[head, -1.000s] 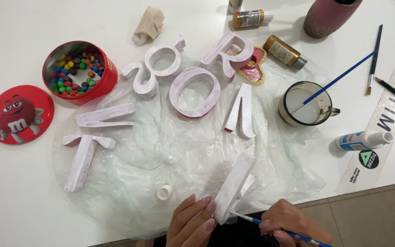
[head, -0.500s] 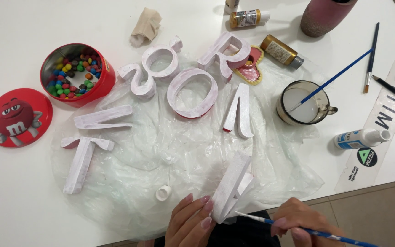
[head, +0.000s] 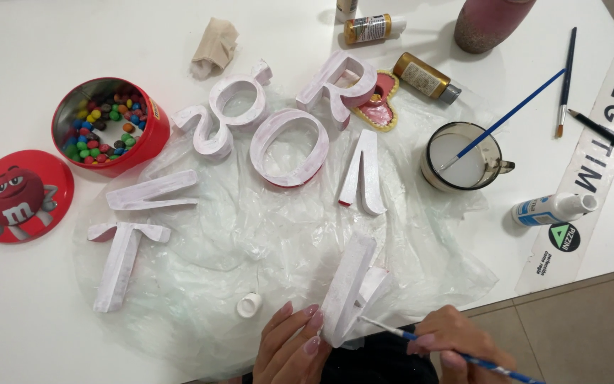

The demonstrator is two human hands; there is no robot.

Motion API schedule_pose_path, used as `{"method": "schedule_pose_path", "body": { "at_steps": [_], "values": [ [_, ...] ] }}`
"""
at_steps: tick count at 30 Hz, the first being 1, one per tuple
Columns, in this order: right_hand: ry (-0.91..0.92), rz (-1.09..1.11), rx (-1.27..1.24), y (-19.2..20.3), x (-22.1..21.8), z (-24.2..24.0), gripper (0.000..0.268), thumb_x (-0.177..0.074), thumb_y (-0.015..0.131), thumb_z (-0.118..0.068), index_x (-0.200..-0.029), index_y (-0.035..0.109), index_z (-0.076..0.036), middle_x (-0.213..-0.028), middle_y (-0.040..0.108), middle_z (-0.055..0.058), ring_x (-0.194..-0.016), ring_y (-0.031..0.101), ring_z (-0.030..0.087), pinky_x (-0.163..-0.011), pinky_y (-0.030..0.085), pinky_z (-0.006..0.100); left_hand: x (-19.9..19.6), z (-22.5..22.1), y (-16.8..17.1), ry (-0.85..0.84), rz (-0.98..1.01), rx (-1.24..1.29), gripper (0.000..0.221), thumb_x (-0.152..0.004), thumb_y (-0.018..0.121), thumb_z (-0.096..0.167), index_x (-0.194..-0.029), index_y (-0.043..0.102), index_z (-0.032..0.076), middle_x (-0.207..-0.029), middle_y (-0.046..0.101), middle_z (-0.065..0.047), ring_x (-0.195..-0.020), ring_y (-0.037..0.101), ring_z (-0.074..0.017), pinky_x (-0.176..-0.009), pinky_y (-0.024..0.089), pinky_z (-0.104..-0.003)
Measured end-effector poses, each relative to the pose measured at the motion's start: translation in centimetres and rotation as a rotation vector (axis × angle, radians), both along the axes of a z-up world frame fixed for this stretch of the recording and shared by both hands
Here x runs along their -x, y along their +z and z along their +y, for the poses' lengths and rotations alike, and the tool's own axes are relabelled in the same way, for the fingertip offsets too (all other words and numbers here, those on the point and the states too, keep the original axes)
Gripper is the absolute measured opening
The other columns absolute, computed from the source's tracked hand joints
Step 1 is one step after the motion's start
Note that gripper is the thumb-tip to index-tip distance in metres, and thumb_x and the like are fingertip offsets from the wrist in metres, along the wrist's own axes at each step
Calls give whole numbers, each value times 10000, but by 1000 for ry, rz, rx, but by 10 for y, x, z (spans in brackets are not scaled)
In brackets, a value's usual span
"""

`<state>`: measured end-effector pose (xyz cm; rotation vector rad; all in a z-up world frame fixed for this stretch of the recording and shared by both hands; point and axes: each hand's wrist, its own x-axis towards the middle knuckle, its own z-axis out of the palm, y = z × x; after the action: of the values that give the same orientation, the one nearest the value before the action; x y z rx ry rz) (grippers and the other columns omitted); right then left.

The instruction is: Painting the edges and surfaces of large 3D decorative letters using a paintbrush and white paint on a protected workspace.

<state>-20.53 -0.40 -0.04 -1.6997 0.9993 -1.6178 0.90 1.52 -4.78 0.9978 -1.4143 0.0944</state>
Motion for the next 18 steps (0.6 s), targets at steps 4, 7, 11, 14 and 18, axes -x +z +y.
{"method": "schedule_pose_path", "body": {
  "at_steps": [4, 7, 11, 14, 18],
  "values": [
    [-264, -14, -24, 7, -24, 3, 238, -1091, 564, -231, -941, 674, -83, -695, 729, 73, -546, 646, 130, -598, 539, 236, -4, 2, -5, -13, -11, -26, 287, -931, 818, 82, -1156, 645, 122, -1103, 828, -104, -1035, 860, -255, -1033, 708, -464],
    [-143, 42, -45, -1, 0, 9, 278, -1134, 505, -273, -975, 680, -128, -764, 774, 19, -583, 684, 86, -618, 581, 222, 0, 0, -1, 30, -11, -18, 319, -926, 833, 97, -1168, 628, 124, -1086, 826, -92, -1024, 852, -237, -1029, 708, -450],
    [-93, 52, 57, 4, -9, 5, 186, -1073, 558, -162, -997, 708, -85, -801, 793, 38, -639, 730, 126, -633, 592, 219, 1, 0, -10, 59, 12, 2, 290, -932, 814, 114, -1155, 631, 141, -1057, 822, -79, -999, 853, -242, -1023, 704, -451],
    [-245, 68, -43, -4, -2, 7, 219, -1128, 524, -235, -1033, 676, -110, -813, 779, 66, -623, 683, 120, -615, 602, 223, -3, 3, -19, 49, -26, -17, 381, -925, 849, 150, -1218, 605, 161, -1092, 823, -58, -1038, 847, -235, -1037, 704, -466],
    [-232, 58, 68, 4, -12, 4, 230, -1088, 525, -175, -932, 676, -100, -742, 762, 50, -559, 657, 113, -588, 562, 231, -11, 6, -35, 22, -93, -22, 490, -911, 888, 158, -1294, 582, 173, -1160, 811, -43, -1090, 837, -222, -1066, 692, -472]
  ]
}}
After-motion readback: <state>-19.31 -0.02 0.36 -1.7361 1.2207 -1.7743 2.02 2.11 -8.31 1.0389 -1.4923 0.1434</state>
